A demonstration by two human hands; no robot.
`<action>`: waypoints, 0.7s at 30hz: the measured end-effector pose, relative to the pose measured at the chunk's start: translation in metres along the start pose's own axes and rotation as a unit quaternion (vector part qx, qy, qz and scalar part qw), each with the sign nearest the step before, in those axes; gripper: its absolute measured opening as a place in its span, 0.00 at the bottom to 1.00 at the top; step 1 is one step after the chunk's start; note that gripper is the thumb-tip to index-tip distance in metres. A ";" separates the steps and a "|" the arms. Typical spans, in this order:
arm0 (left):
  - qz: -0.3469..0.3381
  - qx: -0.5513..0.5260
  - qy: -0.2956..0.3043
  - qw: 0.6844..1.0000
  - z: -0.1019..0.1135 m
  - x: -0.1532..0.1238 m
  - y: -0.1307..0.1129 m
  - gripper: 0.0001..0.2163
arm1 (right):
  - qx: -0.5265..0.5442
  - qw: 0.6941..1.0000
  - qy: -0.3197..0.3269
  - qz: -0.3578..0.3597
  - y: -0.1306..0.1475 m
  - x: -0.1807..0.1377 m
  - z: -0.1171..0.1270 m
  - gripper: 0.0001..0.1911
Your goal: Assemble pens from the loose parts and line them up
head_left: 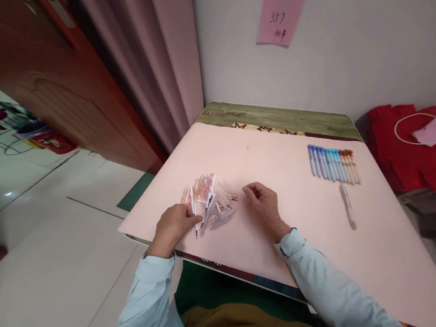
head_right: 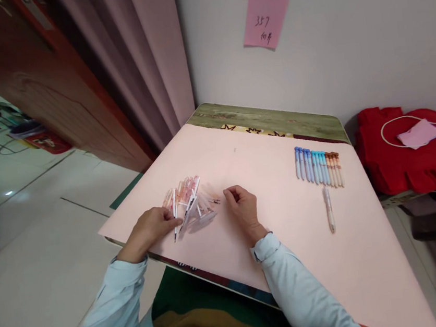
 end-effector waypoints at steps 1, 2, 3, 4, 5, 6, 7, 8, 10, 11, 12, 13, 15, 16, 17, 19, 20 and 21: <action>0.003 0.008 0.005 1.000 -0.001 0.000 -0.001 0.13 | 0.001 1.000 0.001 0.005 0.001 0.000 -0.001 0.14; 0.004 0.014 0.008 1.000 -0.002 0.000 -0.002 0.12 | 0.002 1.000 0.001 0.010 0.002 -0.001 -0.001 0.14; 0.003 0.018 0.009 1.000 -0.002 0.000 -0.003 0.12 | 0.003 1.000 0.002 0.015 0.003 -0.001 -0.002 0.14; 0.003 0.022 0.008 1.000 -0.002 -0.001 -0.004 0.12 | 0.003 1.000 0.002 0.022 0.005 -0.002 -0.002 0.13; 0.002 0.026 0.006 1.000 -0.002 -0.002 -0.005 0.12 | 0.002 1.000 0.001 0.030 0.007 -0.002 -0.002 0.13; 0.002 0.029 0.003 1.000 -0.001 -0.004 -0.007 0.12 | -0.002 0.999 0.001 0.041 0.009 -0.003 -0.002 0.13; 0.003 0.029 -0.004 1.000 0.001 -0.006 -0.007 0.13 | -0.009 0.999 0.002 0.053 0.012 -0.004 -0.002 0.13; 0.006 0.026 -0.015 1.000 0.003 -0.008 -0.007 0.13 | -0.020 0.997 0.006 0.069 0.016 -0.005 -0.002 0.12; 0.014 0.006 -0.067 0.998 0.011 -0.013 -0.004 0.15 | -0.059 0.991 0.029 0.115 0.026 -0.008 -0.005 0.12; 0.008 -0.009 -0.111 0.994 0.018 -0.016 -0.001 0.17 | -0.085 0.984 0.050 0.147 0.032 -0.010 -0.009 0.15; -0.009 -0.024 -0.158 0.987 0.024 -0.018 0.001 0.20 | -0.114 0.974 0.074 0.181 0.038 -0.012 -0.014 0.23; -0.039 -0.034 -0.204 0.978 0.029 -0.020 0.003 0.25 | -0.146 0.961 0.100 0.212 0.042 -0.015 -0.022 0.33; -0.139 -0.029 -0.229 0.963 0.026 -0.018 0.002 0.44 | -0.211 0.932 0.151 0.252 0.044 -0.021 -0.038 0.53; -0.179 -0.013 -0.200 0.963 0.016 -0.013 0.003 0.53 | -0.242 0.919 0.172 0.258 0.042 -0.023 -0.047 0.60; -0.204 0.005 -0.163 0.965 0.004 -0.007 0.005 0.60 | -0.271 0.908 0.190 0.256 0.039 -0.025 -0.056 0.64; -0.230 0.038 -0.107 0.966 -0.016 0.004 0.011 0.65 | -0.316 0.890 0.214 0.250 0.032 -0.029 -0.071 0.64; -0.242 0.048 -0.095 0.964 -0.022 0.008 0.012 0.65 | -0.334 0.882 0.218 0.249 0.029 -0.031 -0.077 0.62; -0.253 0.057 -0.092 0.961 -0.027 0.011 0.010 0.63 | -0.350 0.876 0.218 0.249 0.027 -0.032 -0.082 0.59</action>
Point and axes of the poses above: each hand's wrist, its own x-axis towards the middle knuckle, its own z-axis out of the back of the hand, y = z × x, the point moved 9 cm from there along x, towards the middle knuckle, and after that the axes turned 4 degrees about y, right-handed, at the moved point
